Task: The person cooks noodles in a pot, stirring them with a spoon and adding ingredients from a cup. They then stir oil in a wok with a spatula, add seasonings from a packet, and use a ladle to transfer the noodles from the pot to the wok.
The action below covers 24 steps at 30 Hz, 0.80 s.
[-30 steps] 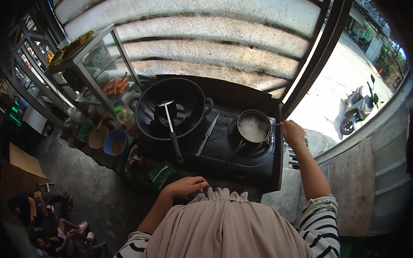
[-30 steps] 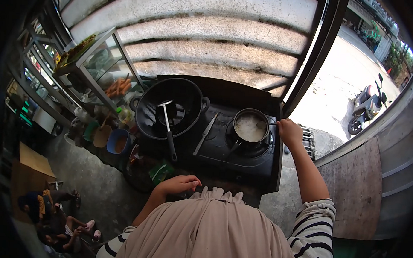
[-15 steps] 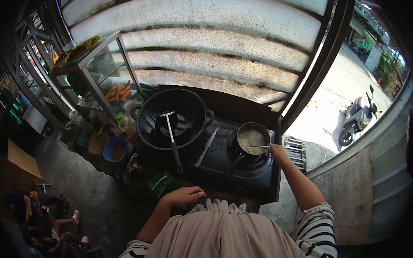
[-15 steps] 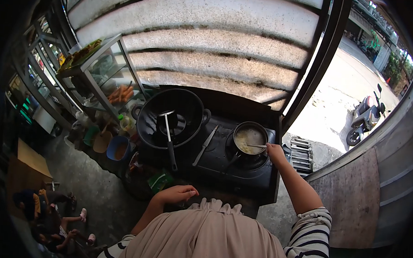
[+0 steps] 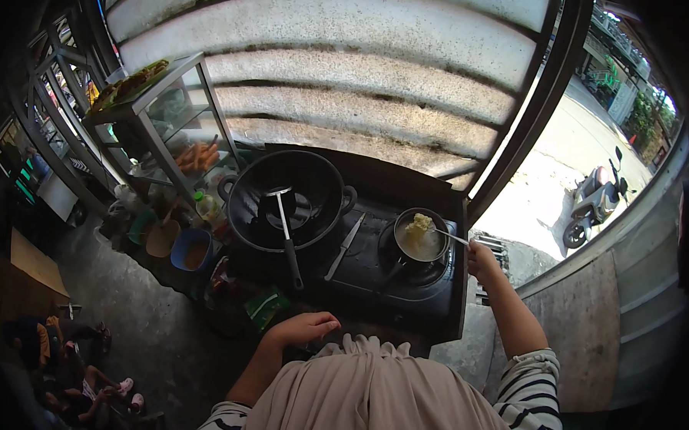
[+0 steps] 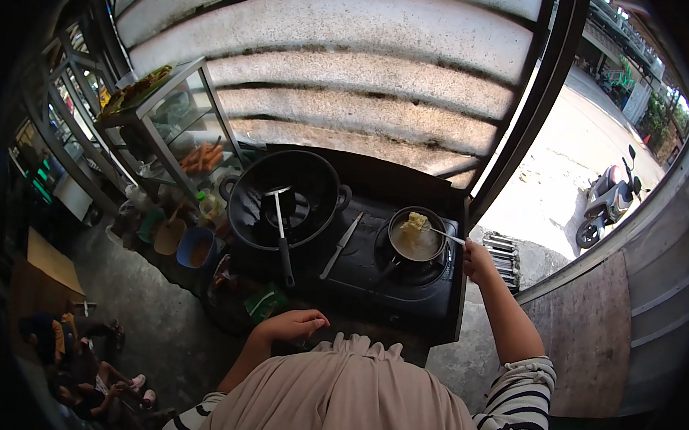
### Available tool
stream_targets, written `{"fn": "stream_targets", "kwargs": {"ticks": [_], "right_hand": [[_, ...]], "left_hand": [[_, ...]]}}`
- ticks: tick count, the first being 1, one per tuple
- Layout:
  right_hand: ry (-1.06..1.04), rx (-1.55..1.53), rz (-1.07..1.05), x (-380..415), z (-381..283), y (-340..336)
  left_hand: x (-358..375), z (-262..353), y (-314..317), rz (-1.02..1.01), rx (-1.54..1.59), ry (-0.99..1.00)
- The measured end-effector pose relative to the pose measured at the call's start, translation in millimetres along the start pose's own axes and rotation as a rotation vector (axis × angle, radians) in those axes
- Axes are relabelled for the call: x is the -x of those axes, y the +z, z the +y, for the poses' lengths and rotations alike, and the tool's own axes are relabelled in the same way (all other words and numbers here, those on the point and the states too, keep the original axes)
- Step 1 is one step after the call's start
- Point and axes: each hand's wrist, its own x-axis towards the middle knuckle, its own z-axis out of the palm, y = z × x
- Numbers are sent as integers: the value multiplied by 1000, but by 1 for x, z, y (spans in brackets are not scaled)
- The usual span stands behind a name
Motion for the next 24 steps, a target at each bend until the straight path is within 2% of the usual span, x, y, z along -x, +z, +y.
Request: {"fn": "stream_targets", "kwargs": {"ticks": [7,15,20,22,24], "right_hand": [[-89,17,-97,10,-15,-9],[-147,-25,-68,11,-28,-9],[-184,127,-69,5,-7,2],[-134,185,-95,-20,-1,-17],[-1024,1164,370,-34,6,-21]], "left_hand": [[1,-5,-2,2,2,-7],[5,-6,-3,38,46,6],[4,-4,-4,46,40,-5],[5,-5,-5,45,41,-7],[6,-8,-6,56,46,4]]}}
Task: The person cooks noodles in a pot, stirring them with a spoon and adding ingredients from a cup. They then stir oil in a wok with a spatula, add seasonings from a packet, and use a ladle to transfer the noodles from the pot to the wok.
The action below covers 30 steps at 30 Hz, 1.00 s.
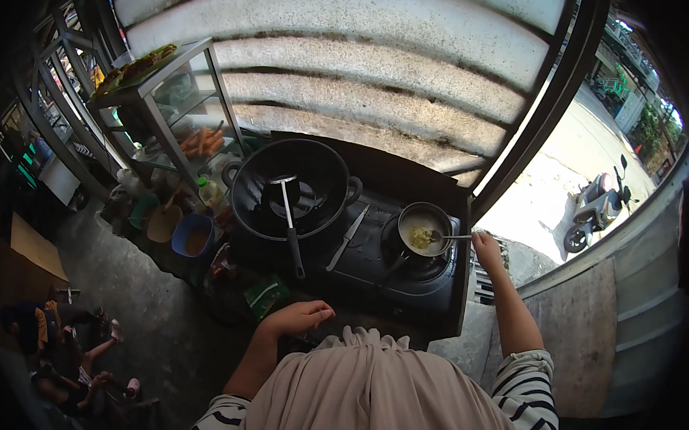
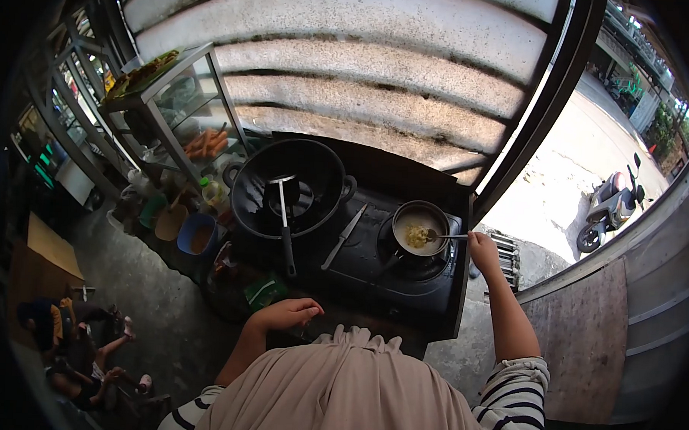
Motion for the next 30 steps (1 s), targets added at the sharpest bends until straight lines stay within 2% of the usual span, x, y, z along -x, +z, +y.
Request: {"fn": "stream_targets", "kwargs": {"ticks": [1,2,4,5,8,10,13,17,19,20,22,23,26,30], "right_hand": [[135,157,-122,-1,-56,-37],[135,156,-122,-3,-72,-44],[-80,304,28,-3,-88,-51],[-111,338,34,-4,-98,-51],[-170,373,-9,-4,-107,-33],[-92,355,-68,-2,-103,-13],[151,117,-225,-1,-97,5],[185,-37,-256,-1,-53,35],[491,-411,-428,-2,-32,40],[492,-411,-430,0,-25,38],[150,-341,-441,5,-28,19],[944,-931,-531,5,-53,-1],[1075,-1074,-517,5,-32,-1],[1083,-1190,-479,3,-28,-17]], "left_hand": [[1,0,-1,2,0,-1],[3,1,-1,12,-15,-4],[3,0,-2,15,-31,-9],[1,-2,-2,10,-20,-14],[-2,2,-1,3,-32,-26],[-2,8,0,7,-53,-32],[-1,11,-1,10,-74,10],[1,9,-1,5,-59,-6],[3,10,0,9,-50,-11],[4,10,0,10,-55,-14],[6,9,0,11,-58,-21],[6,8,0,7,-67,-18],[6,9,2,5,-66,-19],[5,10,1,9,-79,-4]]}}
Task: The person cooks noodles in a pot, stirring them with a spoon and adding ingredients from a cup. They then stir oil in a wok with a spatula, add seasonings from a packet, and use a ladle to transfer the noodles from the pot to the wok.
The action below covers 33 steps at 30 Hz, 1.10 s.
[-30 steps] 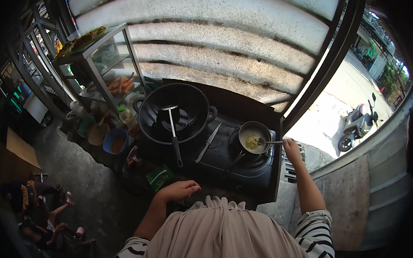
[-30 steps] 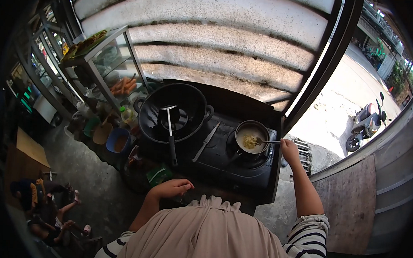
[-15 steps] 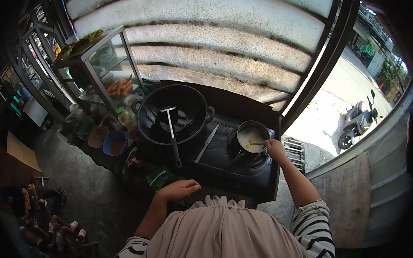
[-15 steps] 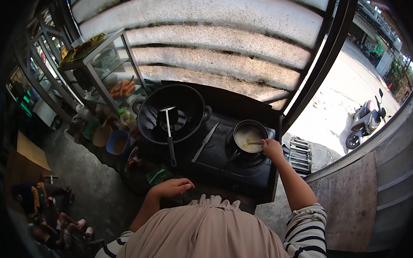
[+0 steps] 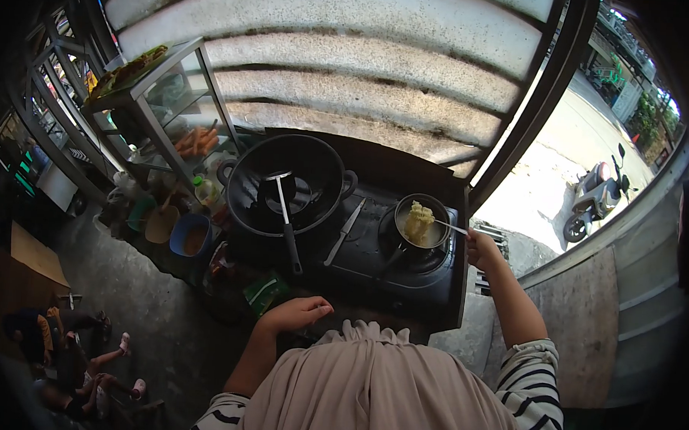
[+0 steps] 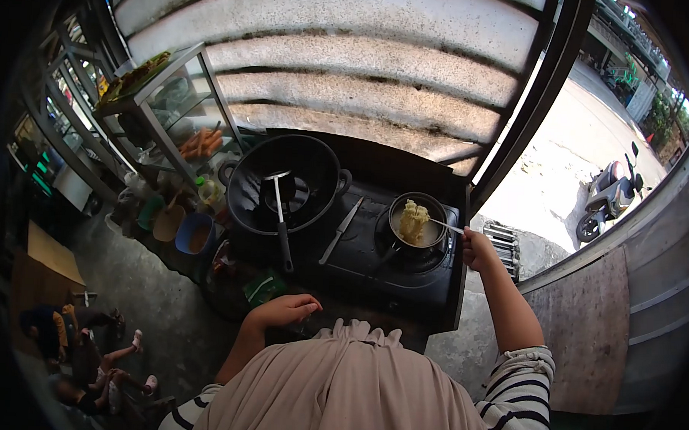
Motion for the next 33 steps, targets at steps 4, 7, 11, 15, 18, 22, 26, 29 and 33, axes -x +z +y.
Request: {"fn": "stream_targets", "kwargs": {"ticks": [4,7,11,15,18,22,26,29,33], "right_hand": [[-214,173,105,17,-11,4],[-209,134,110,19,-16,4],[-219,134,90,18,-14,3],[-378,471,185,-13,-2,-9],[-1150,1236,541,6,-5,12],[-1238,1712,545,64,-34,52],[-1438,1742,572,68,-39,62],[-1354,1718,491,60,-27,70],[-877,1617,536,46,-10,73]], "left_hand": [[-2,0,1,5,4,17],[-2,4,1,-6,-1,-6],[-3,3,1,-8,-9,-11],[-2,0,1,-5,-7,-14],[-1,-4,0,4,-15,-8],[3,-4,-1,14,-17,24],[2,-2,-3,-19,-52,-36],[1,-1,-2,-18,-62,-21],[0,-2,-3,-17,-60,-11]]}}
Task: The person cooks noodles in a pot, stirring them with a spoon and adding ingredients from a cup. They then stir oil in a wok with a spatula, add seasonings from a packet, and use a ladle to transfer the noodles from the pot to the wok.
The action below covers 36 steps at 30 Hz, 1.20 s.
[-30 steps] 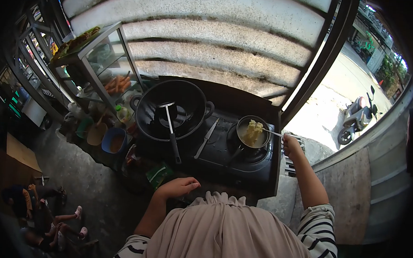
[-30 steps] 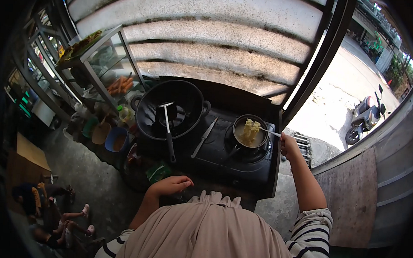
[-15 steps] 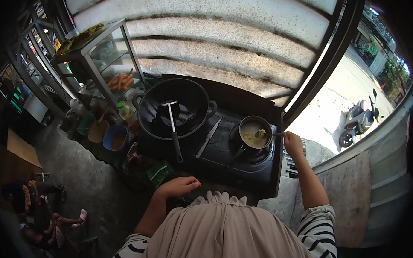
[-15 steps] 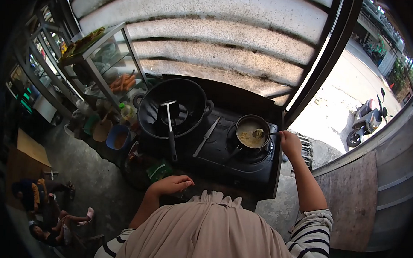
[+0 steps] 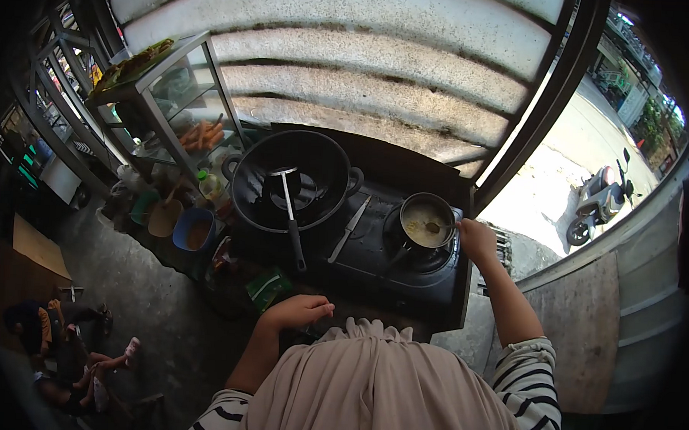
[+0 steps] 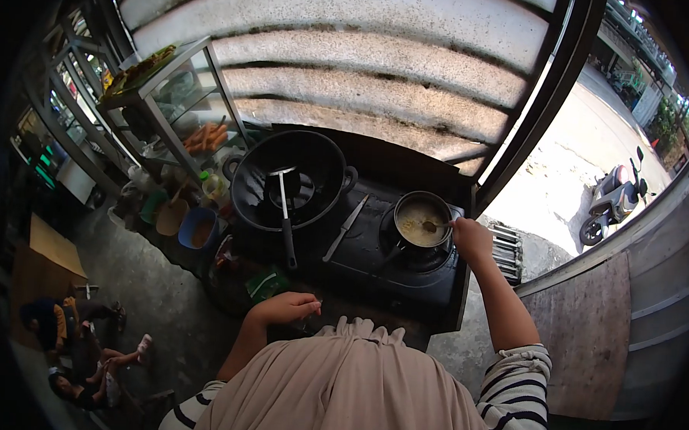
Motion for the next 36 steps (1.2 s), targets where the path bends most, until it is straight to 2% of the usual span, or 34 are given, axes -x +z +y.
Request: {"fn": "stream_targets", "kwargs": {"ticks": [1,3,5,7,8,10,11,13,15,17,18,19,21,22,23,26,29,30,33,34,35,36], "right_hand": [[0,-1,0,2,0,4],[134,-183,-110,6,2,24],[99,-284,-70,4,19,57],[265,-546,-227,0,35,79],[266,-546,-225,0,47,85],[94,-815,-292,1,61,85],[95,-814,-290,0,66,87],[868,-1556,-532,1,59,64],[884,-1542,-514,2,58,46],[748,-1452,-364,0,61,37],[584,-1268,-235,-1,61,32],[584,-1268,-238,-1,58,29],[-22,-322,287,5,44,14],[-81,-89,282,14,25,-13],[-80,-88,281,15,24,-20],[-306,95,348,15,19,-32],[-359,113,371,20,24,-36],[-278,100,414,22,23,-39],[-208,59,459,36,29,-30],[-289,93,427,42,28,-26],[-278,114,382,49,25,-24],[-232,78,425,54,27,-19]], "left_hand": [[1,0,0,0,0,-1],[2,1,0,-2,4,6],[3,1,1,5,9,8],[4,1,2,9,12,9],[4,2,2,5,11,3],[4,3,2,1,8,-1],[5,4,2,2,-1,17],[5,6,2,-1,-12,36],[5,7,1,-3,-15,23],[3,5,2,-4,-24,14],[3,4,1,-3,-34,6],[2,3,1,-3,-33,4],[1,1,2,-6,-35,2],[1,2,2,-8,-35,2],[2,5,2,-6,-41,3],[2,4,0,-4,-42,14],[5,3,-4,-7,-56,20],[6,3,-5,-7,-68,20],[7,-4,-10,-12,-58,2],[8,-7,-11,-18,-59,0],[9,-9,-13,-29,-64,18],[10,-11,-17,-38,-69,38]]}}
